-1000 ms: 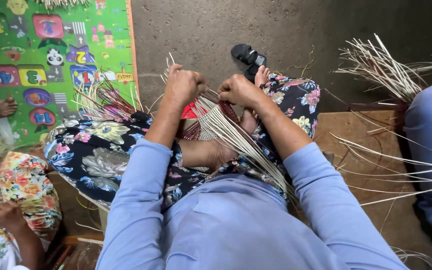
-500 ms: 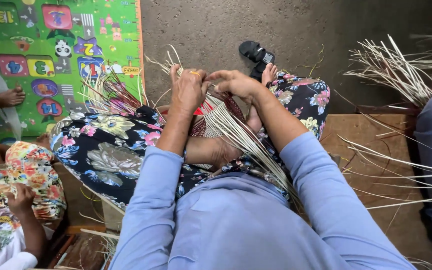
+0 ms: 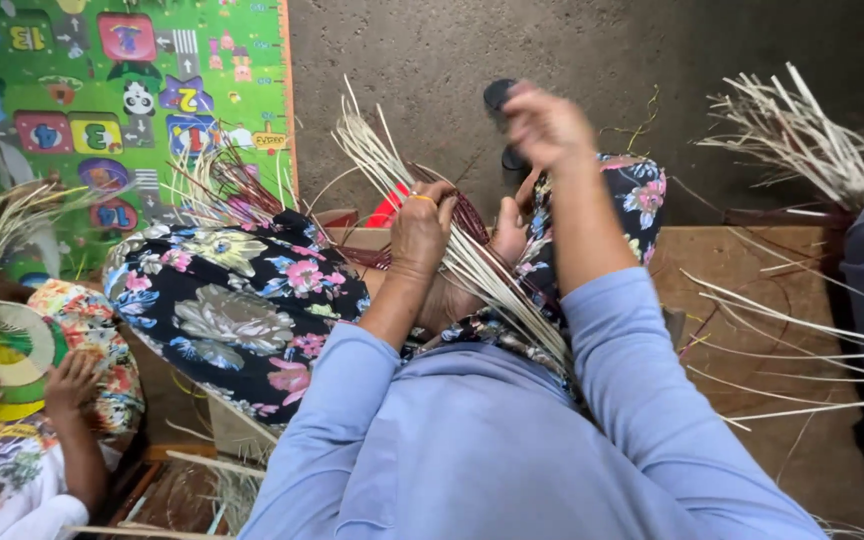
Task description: Weaving thin fiber strips into a mat or basket structure using hands.
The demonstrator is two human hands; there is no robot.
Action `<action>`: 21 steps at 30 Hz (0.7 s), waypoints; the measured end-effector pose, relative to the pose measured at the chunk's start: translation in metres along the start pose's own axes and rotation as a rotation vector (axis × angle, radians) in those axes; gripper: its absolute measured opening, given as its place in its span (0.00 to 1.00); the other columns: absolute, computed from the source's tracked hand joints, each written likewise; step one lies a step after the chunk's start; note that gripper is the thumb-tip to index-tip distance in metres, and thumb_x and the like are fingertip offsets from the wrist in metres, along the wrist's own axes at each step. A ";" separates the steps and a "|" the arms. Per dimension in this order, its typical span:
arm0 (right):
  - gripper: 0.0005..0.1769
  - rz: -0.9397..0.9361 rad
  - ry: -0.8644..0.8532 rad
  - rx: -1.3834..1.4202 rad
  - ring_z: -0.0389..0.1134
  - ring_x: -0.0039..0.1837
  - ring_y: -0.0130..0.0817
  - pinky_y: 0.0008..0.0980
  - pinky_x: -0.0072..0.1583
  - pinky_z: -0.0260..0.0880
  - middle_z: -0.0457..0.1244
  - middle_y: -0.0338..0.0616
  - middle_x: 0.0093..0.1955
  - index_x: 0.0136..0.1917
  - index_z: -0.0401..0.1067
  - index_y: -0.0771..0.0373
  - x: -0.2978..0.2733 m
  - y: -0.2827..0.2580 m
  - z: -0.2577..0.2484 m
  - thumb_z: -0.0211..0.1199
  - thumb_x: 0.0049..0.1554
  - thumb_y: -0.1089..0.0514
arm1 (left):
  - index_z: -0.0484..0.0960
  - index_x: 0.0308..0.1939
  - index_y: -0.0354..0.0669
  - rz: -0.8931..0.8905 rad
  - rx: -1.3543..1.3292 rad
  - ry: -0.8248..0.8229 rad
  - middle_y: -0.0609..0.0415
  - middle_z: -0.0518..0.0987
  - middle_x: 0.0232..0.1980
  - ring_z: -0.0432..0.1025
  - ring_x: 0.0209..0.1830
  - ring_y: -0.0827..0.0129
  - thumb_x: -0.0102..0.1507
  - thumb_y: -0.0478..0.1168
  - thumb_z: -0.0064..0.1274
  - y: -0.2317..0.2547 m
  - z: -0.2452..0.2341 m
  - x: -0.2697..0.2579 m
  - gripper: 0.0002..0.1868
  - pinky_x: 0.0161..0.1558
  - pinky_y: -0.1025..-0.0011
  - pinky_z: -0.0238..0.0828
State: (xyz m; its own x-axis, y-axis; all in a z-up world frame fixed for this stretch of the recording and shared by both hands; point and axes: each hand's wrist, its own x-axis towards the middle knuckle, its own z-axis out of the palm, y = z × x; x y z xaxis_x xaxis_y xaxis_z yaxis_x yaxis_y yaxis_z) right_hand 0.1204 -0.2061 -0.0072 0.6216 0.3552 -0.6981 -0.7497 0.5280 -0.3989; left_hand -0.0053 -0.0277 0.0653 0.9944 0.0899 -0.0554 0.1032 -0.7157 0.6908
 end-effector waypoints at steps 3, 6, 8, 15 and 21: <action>0.09 -0.432 0.221 0.226 0.60 0.23 0.33 0.23 0.27 0.60 0.62 0.51 0.30 0.37 0.66 0.70 -0.002 -0.025 -0.037 0.59 0.41 0.74 | 0.74 0.32 0.43 0.018 0.007 0.012 0.52 0.71 0.31 0.68 0.24 0.62 0.52 0.35 0.48 0.001 -0.001 -0.001 0.05 0.30 0.67 0.66; 0.13 -0.721 0.166 0.303 0.66 0.39 0.35 0.26 0.37 0.64 0.62 0.50 0.40 0.49 0.54 0.64 -0.013 -0.034 -0.037 0.51 0.51 0.69 | 0.73 0.33 0.44 0.034 0.012 0.006 0.54 0.70 0.31 0.68 0.25 0.61 0.53 0.37 0.47 0.002 -0.003 0.000 0.05 0.29 0.67 0.65; 0.21 -0.503 0.408 -0.705 0.60 0.27 0.23 0.19 0.26 0.59 0.58 0.42 0.33 0.46 0.49 0.66 -0.019 -0.028 -0.021 0.58 0.46 0.61 | 0.72 0.32 0.44 0.040 0.047 0.019 0.55 0.69 0.30 0.67 0.24 0.63 0.54 0.37 0.45 0.001 0.000 0.000 0.04 0.27 0.68 0.65; 0.15 0.298 0.096 -1.263 0.63 0.27 0.26 0.22 0.34 0.63 0.61 0.40 0.22 0.27 0.72 0.58 0.000 0.051 0.022 0.54 0.46 0.48 | 0.72 0.36 0.53 -0.113 -0.041 -0.154 0.52 0.70 0.32 0.69 0.37 0.54 0.58 0.47 0.40 -0.020 0.012 0.003 0.08 0.39 0.58 0.66; 0.06 0.237 -0.006 -1.018 0.61 0.24 0.25 0.18 0.29 0.64 0.59 0.41 0.23 0.33 0.70 0.63 -0.005 0.048 0.030 0.56 0.43 0.59 | 0.75 0.32 0.54 -0.251 -0.078 -0.155 0.53 0.72 0.29 0.70 0.35 0.56 0.54 0.46 0.47 -0.013 0.007 0.006 0.06 0.39 0.60 0.65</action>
